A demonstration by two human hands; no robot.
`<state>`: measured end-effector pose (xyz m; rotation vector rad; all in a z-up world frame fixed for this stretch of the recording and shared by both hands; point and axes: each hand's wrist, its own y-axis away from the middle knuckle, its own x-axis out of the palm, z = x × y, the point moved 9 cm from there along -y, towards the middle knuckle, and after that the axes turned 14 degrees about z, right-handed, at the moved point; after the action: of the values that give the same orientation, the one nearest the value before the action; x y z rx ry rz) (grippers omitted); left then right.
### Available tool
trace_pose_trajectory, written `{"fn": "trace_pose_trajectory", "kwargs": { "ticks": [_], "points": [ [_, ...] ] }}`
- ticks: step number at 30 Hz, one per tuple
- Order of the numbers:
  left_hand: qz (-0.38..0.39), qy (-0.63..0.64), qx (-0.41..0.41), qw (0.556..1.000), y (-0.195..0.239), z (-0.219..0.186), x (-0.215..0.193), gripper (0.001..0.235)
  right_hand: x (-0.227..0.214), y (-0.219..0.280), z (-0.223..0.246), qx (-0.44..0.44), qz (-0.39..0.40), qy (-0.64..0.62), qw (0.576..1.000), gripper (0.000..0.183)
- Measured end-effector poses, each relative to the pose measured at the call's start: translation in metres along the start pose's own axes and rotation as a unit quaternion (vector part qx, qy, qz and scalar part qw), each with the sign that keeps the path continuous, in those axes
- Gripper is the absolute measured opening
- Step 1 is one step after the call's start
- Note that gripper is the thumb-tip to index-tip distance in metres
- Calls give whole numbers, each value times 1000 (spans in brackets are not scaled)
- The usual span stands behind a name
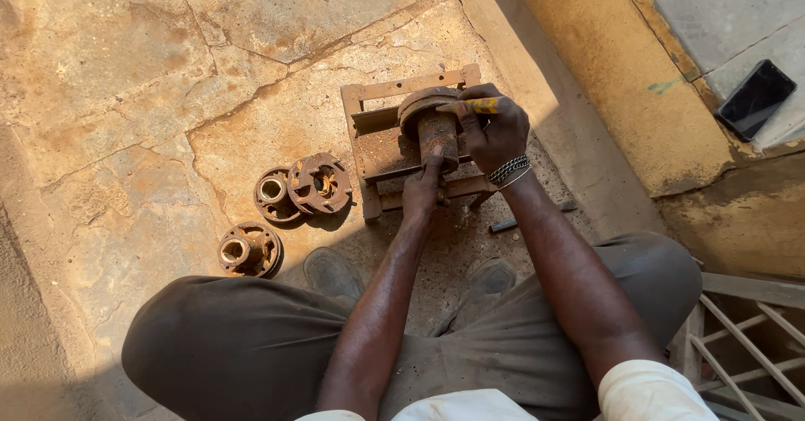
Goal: The person sits on the ground and uses a yellow-handled scraper to remove rust and debris from a metal part clamped in a wooden jig. Several similar metal parts are visible nearby on the floor.
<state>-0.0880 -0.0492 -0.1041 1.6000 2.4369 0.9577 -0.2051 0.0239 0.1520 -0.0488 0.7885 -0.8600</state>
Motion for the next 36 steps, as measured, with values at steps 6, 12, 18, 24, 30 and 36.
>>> {"fn": "trace_pose_trajectory", "kwargs": {
  "ticks": [6, 12, 18, 24, 30, 36],
  "points": [
    [-21, -111, -4, 994, 4, -12, -1, 87, -11, -4, -26, 85, 5, 29, 996, 20],
    [-32, -149, -15, 988, 6, -17, -1, 90, 4, -8, -27, 111, 63, 153, 980, 23],
    [-48, -199, -29, 978, 2, -19, -3, 93, -10, -6, -38, 104, 10, -18, 994, 30],
    [-56, -222, -37, 973, 1, -17, -6, 99, 16, -10, -63, 132, 77, 101, 983, 32],
    [23, -81, -2, 996, 7, -16, 15, 95, 15, -3, -65, 89, 53, 70, 992, 30],
    [101, 136, -12, 985, 2, -11, 29, 92, 3, 0, -46, 49, 5, 36, 998, 63]
  ]
}}
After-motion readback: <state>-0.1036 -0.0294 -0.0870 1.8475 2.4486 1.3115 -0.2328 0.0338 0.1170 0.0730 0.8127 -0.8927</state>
